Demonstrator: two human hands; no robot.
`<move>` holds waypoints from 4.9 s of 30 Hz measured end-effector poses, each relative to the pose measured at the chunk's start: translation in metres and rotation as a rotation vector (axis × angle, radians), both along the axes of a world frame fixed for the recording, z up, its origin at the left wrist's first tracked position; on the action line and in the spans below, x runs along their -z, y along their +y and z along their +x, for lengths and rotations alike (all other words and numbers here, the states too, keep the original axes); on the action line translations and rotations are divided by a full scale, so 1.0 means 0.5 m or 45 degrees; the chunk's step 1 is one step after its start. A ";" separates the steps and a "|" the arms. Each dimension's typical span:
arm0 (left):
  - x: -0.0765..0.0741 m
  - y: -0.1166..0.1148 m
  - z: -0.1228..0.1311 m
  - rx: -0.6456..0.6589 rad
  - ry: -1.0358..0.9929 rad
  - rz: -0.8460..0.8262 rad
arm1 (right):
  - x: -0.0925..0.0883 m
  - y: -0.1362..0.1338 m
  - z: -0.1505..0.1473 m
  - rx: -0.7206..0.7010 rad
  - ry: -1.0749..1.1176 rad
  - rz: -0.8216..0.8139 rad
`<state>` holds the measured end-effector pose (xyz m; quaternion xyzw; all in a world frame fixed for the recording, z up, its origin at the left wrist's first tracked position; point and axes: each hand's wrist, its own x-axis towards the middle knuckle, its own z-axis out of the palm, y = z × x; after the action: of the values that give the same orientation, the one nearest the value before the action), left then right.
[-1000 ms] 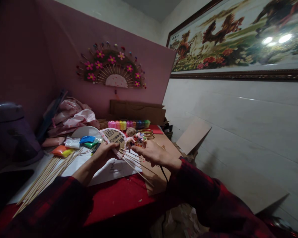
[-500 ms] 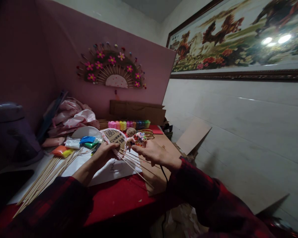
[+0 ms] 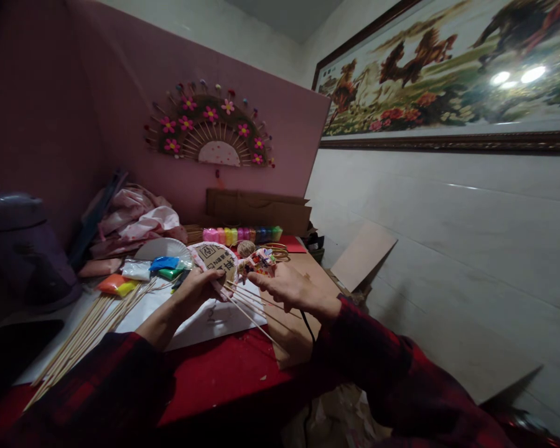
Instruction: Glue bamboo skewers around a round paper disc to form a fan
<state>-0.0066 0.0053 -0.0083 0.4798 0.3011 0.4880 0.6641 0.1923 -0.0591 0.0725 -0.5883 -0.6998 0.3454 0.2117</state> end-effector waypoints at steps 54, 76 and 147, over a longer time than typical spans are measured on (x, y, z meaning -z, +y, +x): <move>0.000 0.000 0.000 0.018 0.039 0.021 | -0.004 -0.005 -0.013 -0.017 -0.165 -0.013; -0.001 0.000 0.001 -0.004 0.008 -0.004 | 0.006 -0.005 -0.004 0.004 0.043 -0.035; -0.008 -0.005 0.000 0.018 -0.068 -0.031 | 0.006 -0.002 0.022 0.001 0.463 -0.001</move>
<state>-0.0067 0.0027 -0.0041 0.4605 0.2856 0.4922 0.6813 0.2031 -0.0599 0.0692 -0.5165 -0.6497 0.4462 0.3347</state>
